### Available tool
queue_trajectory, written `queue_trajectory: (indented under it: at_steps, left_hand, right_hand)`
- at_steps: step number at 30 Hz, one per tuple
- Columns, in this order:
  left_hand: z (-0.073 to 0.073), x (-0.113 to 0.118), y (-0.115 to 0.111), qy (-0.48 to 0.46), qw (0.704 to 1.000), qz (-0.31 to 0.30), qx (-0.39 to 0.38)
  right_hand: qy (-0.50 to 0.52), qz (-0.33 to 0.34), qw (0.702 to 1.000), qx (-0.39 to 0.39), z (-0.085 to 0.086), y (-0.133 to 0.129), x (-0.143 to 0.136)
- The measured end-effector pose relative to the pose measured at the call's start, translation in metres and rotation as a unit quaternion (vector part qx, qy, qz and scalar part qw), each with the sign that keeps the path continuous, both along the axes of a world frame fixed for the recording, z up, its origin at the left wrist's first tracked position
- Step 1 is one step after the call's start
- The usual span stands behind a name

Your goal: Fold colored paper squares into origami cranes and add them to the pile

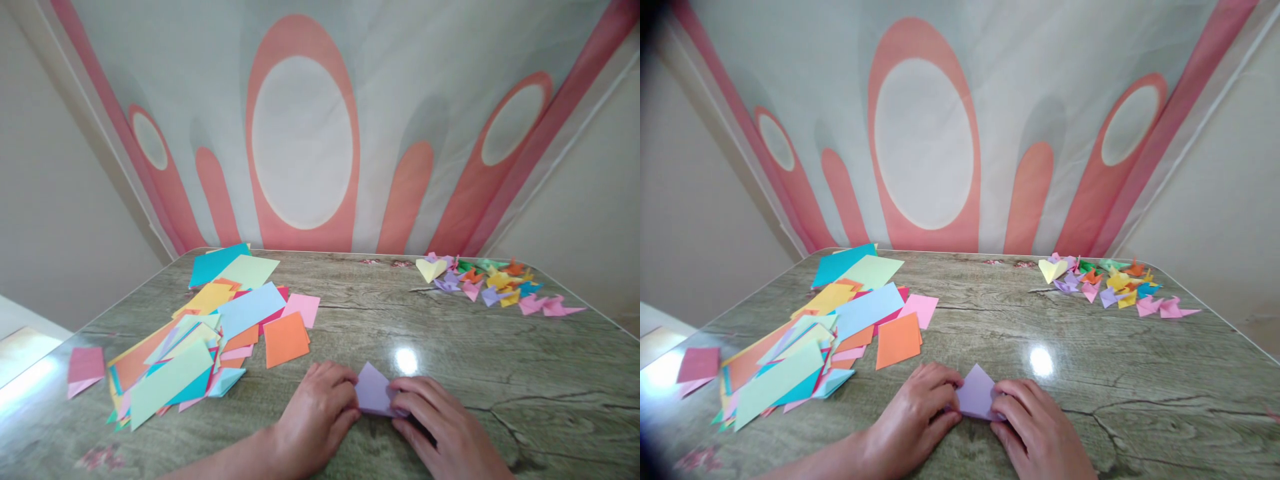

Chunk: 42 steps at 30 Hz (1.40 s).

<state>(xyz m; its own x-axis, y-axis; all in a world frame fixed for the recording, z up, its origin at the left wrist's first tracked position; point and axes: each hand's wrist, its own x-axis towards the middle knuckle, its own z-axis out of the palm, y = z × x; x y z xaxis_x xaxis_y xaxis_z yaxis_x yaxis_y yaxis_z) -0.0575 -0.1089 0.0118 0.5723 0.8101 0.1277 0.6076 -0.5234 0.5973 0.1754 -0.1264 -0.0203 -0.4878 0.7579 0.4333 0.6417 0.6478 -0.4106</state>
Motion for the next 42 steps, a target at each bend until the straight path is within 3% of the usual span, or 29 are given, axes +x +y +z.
queue_trajectory:
  at_steps: [3,5,7,9,11,13,14,17,21,24,27,31,34,37,42]
  left_hand:
    - [0.005,0.002,0.0,-0.083,0.992,0.018,-0.088]
    - [0.012,0.002,0.003,-0.167,0.962,0.079,-0.202]
    - [0.021,0.0,0.008,-0.259,0.892,0.119,-0.351]
    - [0.03,-0.003,0.013,-0.345,0.785,0.083,-0.508]
    - [0.035,-0.003,0.016,-0.366,0.687,0.029,-0.627]
    - [0.036,0.0,0.018,-0.366,0.643,-0.016,-0.673]
    - [0.035,0.004,0.019,-0.367,0.646,-0.026,-0.669]
    - [0.029,0.018,0.025,-0.374,0.7,0.006,-0.608]
    - [0.018,0.03,0.037,-0.396,0.744,0.021,-0.539]
    - [0.009,0.032,0.041,-0.398,0.75,0.006,-0.529]
    - [0.0,0.03,0.04,-0.401,0.752,0.019,-0.523]
    - [-0.007,0.032,0.036,-0.396,0.759,-0.003,-0.517]
    - [-0.008,0.036,0.033,-0.392,0.762,-0.028,-0.516]
    - [-0.007,0.038,0.032,-0.394,0.761,-0.044,-0.513]
    - [-0.008,0.038,0.03,-0.359,0.776,-0.085,-0.511]
  right_hand:
    - [0.037,0.026,0.999,0.025,0.006,0.001,-0.002]
    - [0.065,0.023,0.996,0.06,0.013,0.001,0.0]
    - [0.08,0.014,0.991,0.108,0.02,0.0,0.005]
    - [0.066,0.022,0.985,0.159,0.027,-0.002,0.011]
    - [0.029,0.042,0.979,0.199,0.031,-0.004,0.016]
    - [-0.008,0.061,0.973,0.222,0.035,-0.005,0.017]
    - [-0.022,0.071,0.971,0.227,0.037,-0.005,0.017]
    - [-0.047,0.093,0.973,0.206,0.046,0.0,0.011]
    - [-0.01,0.048,0.992,0.116,0.06,0.017,0.003]
    - [0.043,0.007,0.998,0.033,0.056,0.031,0.0]
    - [0.08,-0.026,0.996,-0.039,0.04,0.038,0.001]
    - [0.138,-0.071,0.981,-0.118,0.019,0.039,0.004]
    - [0.18,-0.071,0.965,-0.179,0.015,0.038,0.005]
    - [0.195,-0.059,0.957,-0.207,0.019,0.036,0.004]
    - [0.2,-0.064,0.96,-0.186,0.023,0.033,0.0]
